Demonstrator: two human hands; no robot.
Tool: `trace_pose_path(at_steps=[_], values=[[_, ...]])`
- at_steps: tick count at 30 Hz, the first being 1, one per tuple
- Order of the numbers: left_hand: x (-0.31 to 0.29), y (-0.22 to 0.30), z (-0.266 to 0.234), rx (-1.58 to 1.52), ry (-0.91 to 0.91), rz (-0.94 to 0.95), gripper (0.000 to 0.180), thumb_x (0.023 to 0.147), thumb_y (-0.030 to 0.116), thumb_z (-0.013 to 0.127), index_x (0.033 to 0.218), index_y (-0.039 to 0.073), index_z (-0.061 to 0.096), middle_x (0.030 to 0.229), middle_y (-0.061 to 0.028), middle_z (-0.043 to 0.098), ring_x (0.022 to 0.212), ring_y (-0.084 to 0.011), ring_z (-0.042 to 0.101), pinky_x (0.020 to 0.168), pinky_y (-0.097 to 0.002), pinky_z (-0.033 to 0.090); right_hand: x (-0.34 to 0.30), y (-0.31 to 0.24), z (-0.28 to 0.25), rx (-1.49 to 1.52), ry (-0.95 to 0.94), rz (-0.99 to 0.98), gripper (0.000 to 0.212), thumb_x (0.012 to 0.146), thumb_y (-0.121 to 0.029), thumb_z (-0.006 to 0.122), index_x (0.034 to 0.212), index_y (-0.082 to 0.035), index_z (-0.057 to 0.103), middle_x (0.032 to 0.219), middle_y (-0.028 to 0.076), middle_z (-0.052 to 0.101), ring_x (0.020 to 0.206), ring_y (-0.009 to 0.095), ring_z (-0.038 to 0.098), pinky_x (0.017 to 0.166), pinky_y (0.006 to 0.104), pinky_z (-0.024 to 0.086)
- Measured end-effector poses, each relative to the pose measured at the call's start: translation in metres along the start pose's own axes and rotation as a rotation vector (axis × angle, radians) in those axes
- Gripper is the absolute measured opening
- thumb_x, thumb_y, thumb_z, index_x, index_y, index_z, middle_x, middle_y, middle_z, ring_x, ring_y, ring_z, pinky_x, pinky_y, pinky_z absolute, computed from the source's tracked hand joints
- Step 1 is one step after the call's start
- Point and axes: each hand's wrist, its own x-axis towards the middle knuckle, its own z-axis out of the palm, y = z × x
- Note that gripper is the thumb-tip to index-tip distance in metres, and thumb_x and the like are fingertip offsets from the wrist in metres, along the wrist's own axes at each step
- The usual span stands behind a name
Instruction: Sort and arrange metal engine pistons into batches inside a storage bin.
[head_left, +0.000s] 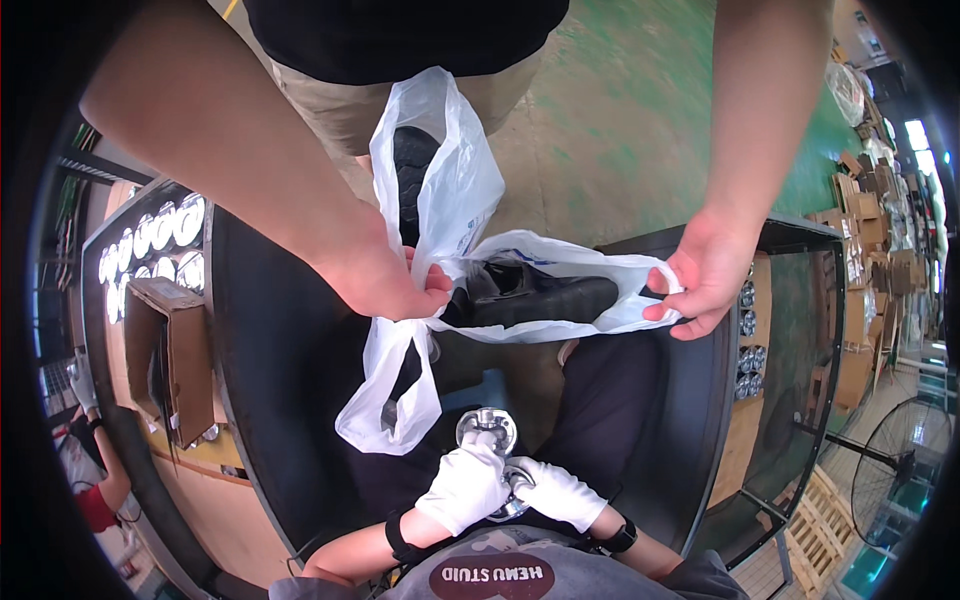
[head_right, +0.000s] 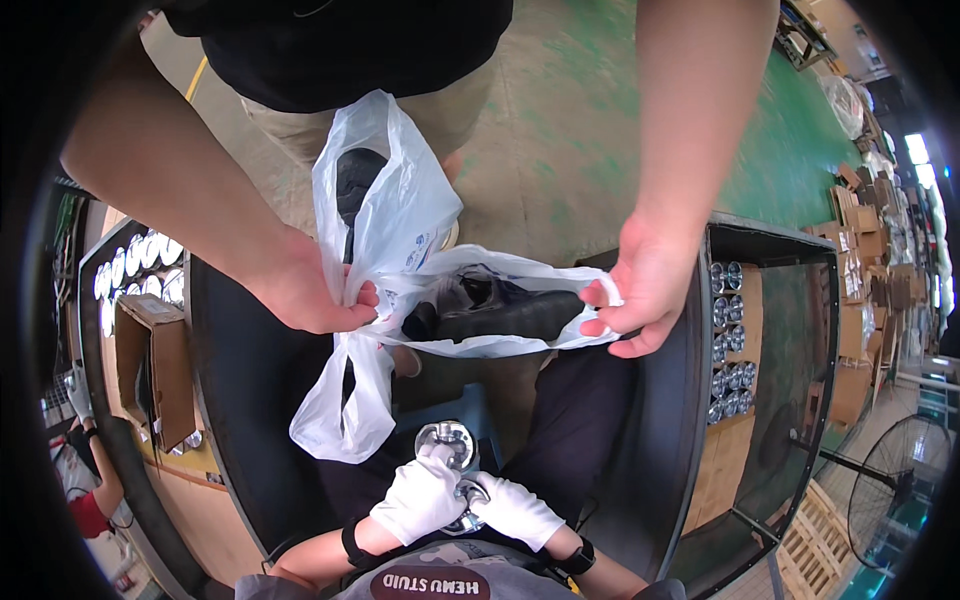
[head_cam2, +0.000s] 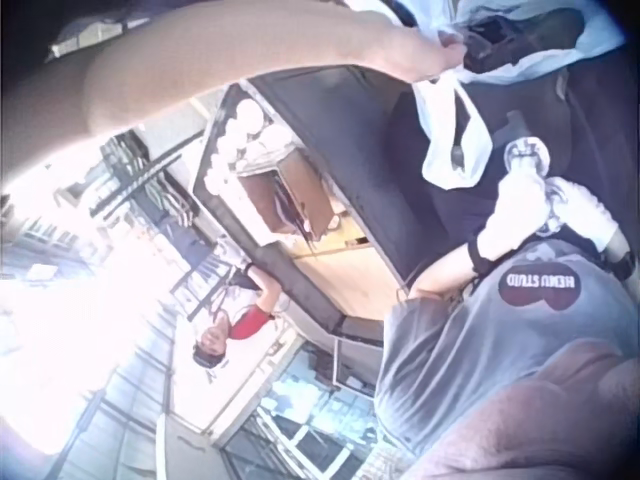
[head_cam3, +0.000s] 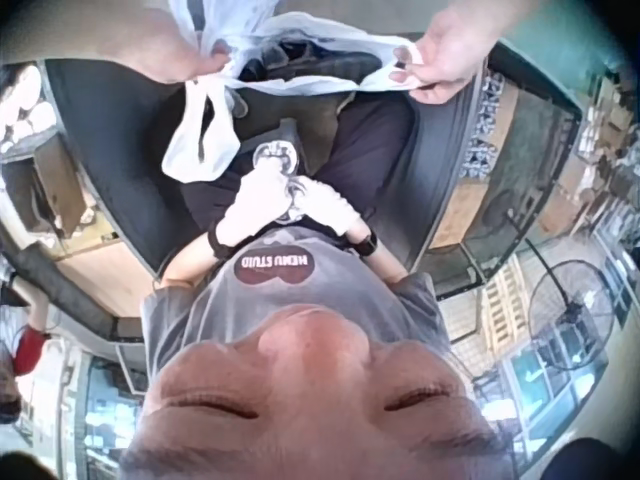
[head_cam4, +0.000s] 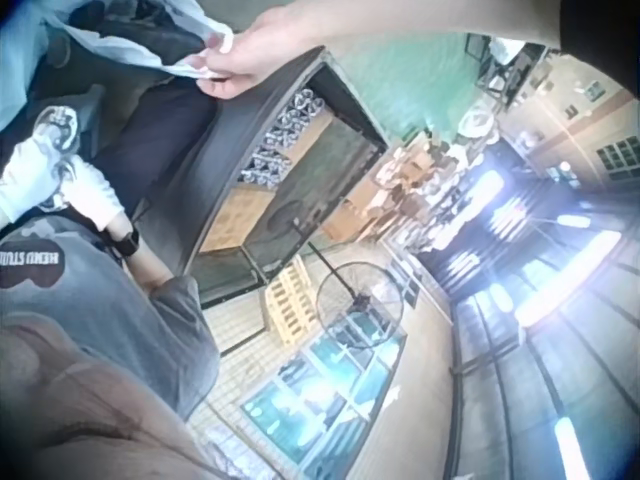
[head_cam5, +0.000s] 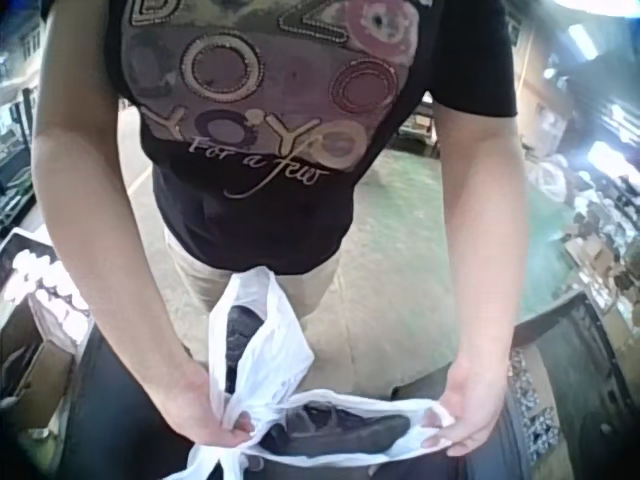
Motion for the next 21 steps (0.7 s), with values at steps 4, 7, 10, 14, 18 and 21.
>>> trace_pose_path(at_steps=[4,7,10,14,18,21], values=[[-0.002,0.002,0.005,0.07,-0.014,0.038,0.045,0.071,0.027,0.073,0.096,-0.007,0.06,0.079,-0.018,0.062,0.055,-0.032,0.063,0.052,-0.0412,0.053,-0.004,0.005,0.005,0.022,0.046,-0.014,0.037,0.097,-0.033,0.052,0.128,-0.012,0.056,0.099,0.022,0.069,0.092,0.043,0.067,0.082,0.0506,0.052],[0.001,0.012,0.004,0.192,-0.033,0.088,0.035,0.077,0.025,0.069,0.094,-0.004,0.059,0.077,-0.0213,0.064,0.055,-0.0335,0.064,0.053,-0.0422,0.055,-0.009,0.01,0.004,-0.003,0.084,0.045,0.038,0.098,-0.036,0.05,0.127,-0.013,0.056,0.098,0.023,0.069,0.092,0.044,0.066,0.082,0.0515,0.051],[0.003,0.015,0.003,-0.094,0.025,0.084,0.034,0.08,0.029,0.069,0.094,0.0,0.06,0.081,-0.0229,0.065,0.066,-0.0405,0.067,0.06,-0.0474,0.056,-0.015,0.016,0.006,-0.01,0.107,-0.035,0.036,0.099,-0.035,0.045,0.121,-0.009,0.057,0.096,0.024,0.068,0.089,0.044,0.066,0.08,0.0544,0.05],[-0.001,0.035,-0.033,-0.089,-0.153,0.161,0.037,0.081,0.04,0.074,0.093,0.006,0.078,0.104,-0.0254,0.067,0.099,-0.0383,0.066,0.087,-0.0442,0.053,-0.059,0.01,-0.023,0.132,0.154,-0.131,0.035,0.097,-0.029,0.042,0.124,-0.011,0.057,0.092,0.022,0.069,0.079,0.038,0.068,0.074,0.0516,0.053],[-0.007,0.053,-0.057,-0.354,-0.258,0.119,0.032,0.092,0.031,0.069,0.099,0.001,0.074,0.096,-0.0168,0.074,0.098,-0.0368,0.067,0.087,-0.0397,0.052,-0.115,0.066,-0.038,0.65,0.289,-0.233,0.036,0.093,-0.027,0.054,0.125,-0.012,0.059,0.073,0.001,0.062,0.05,0.007,0.053,0.046,0.0237,0.044],[-0.015,0.063,-0.066,-0.364,-0.343,0.069,0.036,0.092,0.024,0.07,0.109,-0.007,0.064,0.092,-0.0143,0.076,0.087,-0.0197,0.073,0.08,-0.0293,0.055,-0.178,0.103,-0.046,0.999,0.327,-0.395,0.036,0.093,-0.027,0.058,0.125,-0.009,0.059,0.092,0.003,0.064,0.052,0.002,0.051,0.041,0.0173,0.041]])
